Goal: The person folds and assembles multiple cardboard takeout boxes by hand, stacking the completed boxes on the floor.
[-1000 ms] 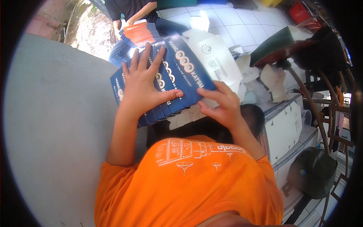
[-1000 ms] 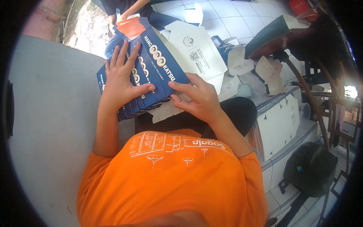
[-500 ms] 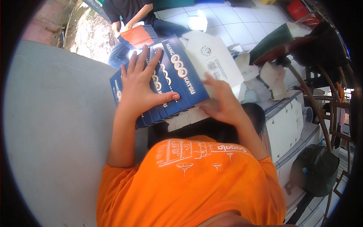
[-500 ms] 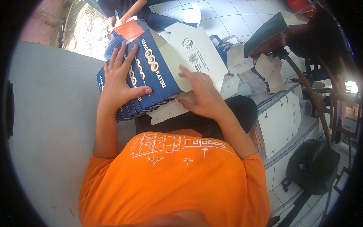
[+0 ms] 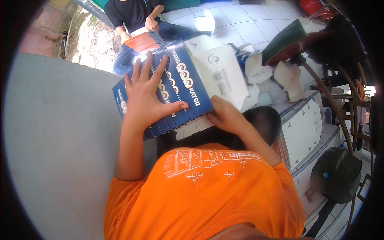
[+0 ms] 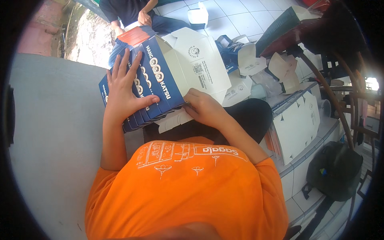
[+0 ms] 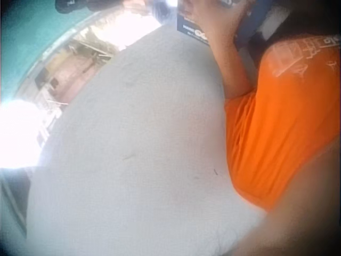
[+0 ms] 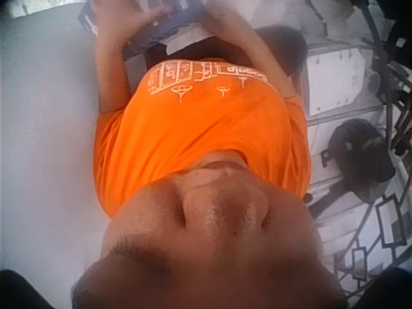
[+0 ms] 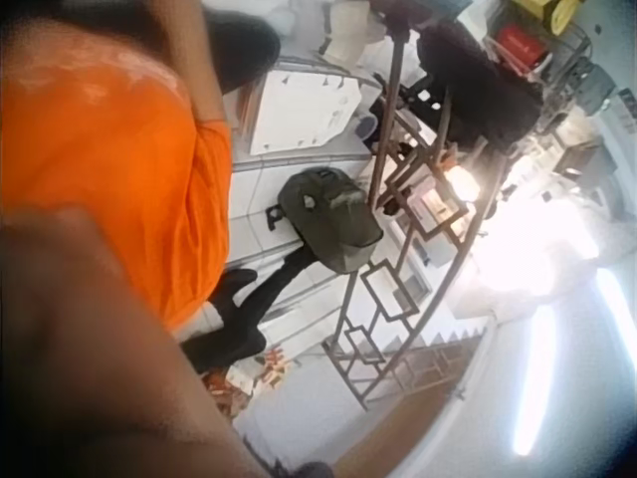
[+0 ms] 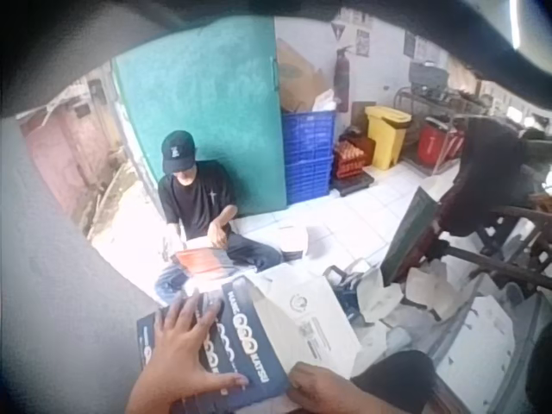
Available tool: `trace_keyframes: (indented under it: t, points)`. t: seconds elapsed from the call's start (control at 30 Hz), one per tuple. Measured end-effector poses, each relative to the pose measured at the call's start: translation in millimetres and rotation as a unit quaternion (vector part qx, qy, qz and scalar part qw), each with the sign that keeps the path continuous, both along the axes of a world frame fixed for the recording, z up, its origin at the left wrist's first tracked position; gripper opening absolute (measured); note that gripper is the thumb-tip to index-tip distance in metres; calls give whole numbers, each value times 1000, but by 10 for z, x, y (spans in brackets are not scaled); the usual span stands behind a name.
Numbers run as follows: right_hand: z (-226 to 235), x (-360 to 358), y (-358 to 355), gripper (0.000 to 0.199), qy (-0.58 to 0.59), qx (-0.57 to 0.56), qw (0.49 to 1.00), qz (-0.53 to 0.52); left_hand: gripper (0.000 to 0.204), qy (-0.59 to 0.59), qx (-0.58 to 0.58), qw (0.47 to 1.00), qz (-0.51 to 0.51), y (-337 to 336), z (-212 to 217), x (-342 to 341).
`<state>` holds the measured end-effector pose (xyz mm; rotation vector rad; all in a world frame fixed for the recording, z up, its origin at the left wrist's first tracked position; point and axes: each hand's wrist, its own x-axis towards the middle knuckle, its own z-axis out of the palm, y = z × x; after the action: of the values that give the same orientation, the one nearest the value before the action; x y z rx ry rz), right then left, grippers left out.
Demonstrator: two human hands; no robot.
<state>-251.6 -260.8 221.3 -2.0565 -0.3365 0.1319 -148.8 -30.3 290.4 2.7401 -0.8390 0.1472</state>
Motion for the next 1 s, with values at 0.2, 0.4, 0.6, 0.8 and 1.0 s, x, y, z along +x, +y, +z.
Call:
trace_keyframes:
  t: [0.2,0.4,0.6,0.8,1.0]
  points:
    - [-153,-57,4,53,-39,31,994,98,116,-3,7,1000,-25,-40,56,-26]
    - [-535,423,-919,23,61,572,801,-165,119,30,-28,999,11,88,29,0]
    - [-2774,701,-1420,39,222,193,736,-609,122,45,-5,999,5,28,53,10]
    - [-3581,364,-404,39,305,101,779,-538,121,55,30,998,13,45,77,1]
    - [-2328,546,-1064,35,104,111,762,-629,121,78,17,997,21,13,73,27]
